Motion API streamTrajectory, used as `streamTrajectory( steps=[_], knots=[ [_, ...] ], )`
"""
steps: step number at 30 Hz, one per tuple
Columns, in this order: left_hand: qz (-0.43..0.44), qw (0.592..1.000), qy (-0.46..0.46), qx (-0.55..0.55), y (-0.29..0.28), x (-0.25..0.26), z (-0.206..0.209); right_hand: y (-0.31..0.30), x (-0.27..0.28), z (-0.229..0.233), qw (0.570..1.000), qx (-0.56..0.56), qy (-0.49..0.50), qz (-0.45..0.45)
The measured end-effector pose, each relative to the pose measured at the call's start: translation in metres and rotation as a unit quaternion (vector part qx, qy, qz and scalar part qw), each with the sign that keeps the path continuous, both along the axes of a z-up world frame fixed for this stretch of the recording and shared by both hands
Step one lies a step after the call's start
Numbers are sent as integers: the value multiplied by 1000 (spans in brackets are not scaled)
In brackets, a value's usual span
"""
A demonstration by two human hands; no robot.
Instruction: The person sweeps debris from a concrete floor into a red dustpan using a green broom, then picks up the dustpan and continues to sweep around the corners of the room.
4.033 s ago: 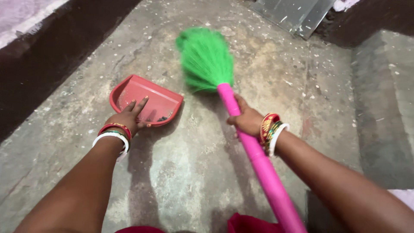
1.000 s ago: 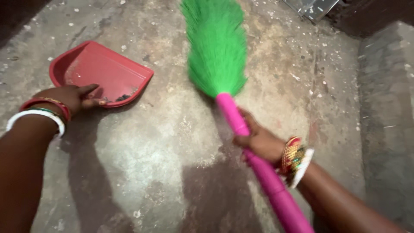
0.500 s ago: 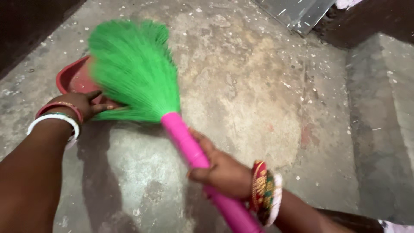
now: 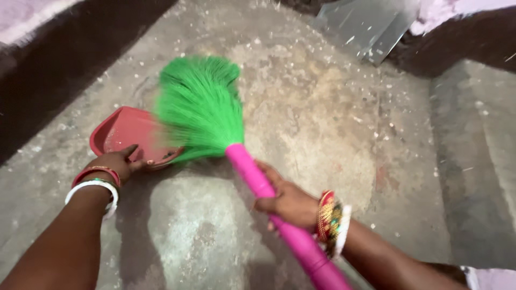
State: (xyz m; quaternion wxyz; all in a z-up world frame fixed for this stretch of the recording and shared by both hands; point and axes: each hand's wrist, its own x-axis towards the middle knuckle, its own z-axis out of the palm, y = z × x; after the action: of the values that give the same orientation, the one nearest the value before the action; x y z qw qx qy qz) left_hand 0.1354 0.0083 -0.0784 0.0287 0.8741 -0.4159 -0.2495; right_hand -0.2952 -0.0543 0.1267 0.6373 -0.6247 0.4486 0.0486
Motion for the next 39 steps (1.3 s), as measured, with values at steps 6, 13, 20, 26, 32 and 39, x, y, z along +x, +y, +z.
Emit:
streamTrajectory(
  steps=[6, 13, 20, 26, 32, 39],
  knots=[
    [18, 995, -10, -94, -13, -22, 74, -51, -35, 61, 995, -81, 34, -53],
    [71, 986, 45, -147, -7, -89, 138, -120, -72, -19, 985, -93, 60, -133],
    [84, 990, 37, -103, -11, -153, 173, -92, -52, -98, 984, -155, 82, -4],
    [84, 984, 59, -147, -23, -162, 172, -80, -61, -11, 992, -91, 9, -92],
    [72, 989, 40, -126, -28, -157, 170, -106, -106, -16, 978, -116, 20, -170],
    [32, 988, 49, -142, -43, -175, 156, -133, -148, -69, 966, -111, 114, -204]
  ],
)
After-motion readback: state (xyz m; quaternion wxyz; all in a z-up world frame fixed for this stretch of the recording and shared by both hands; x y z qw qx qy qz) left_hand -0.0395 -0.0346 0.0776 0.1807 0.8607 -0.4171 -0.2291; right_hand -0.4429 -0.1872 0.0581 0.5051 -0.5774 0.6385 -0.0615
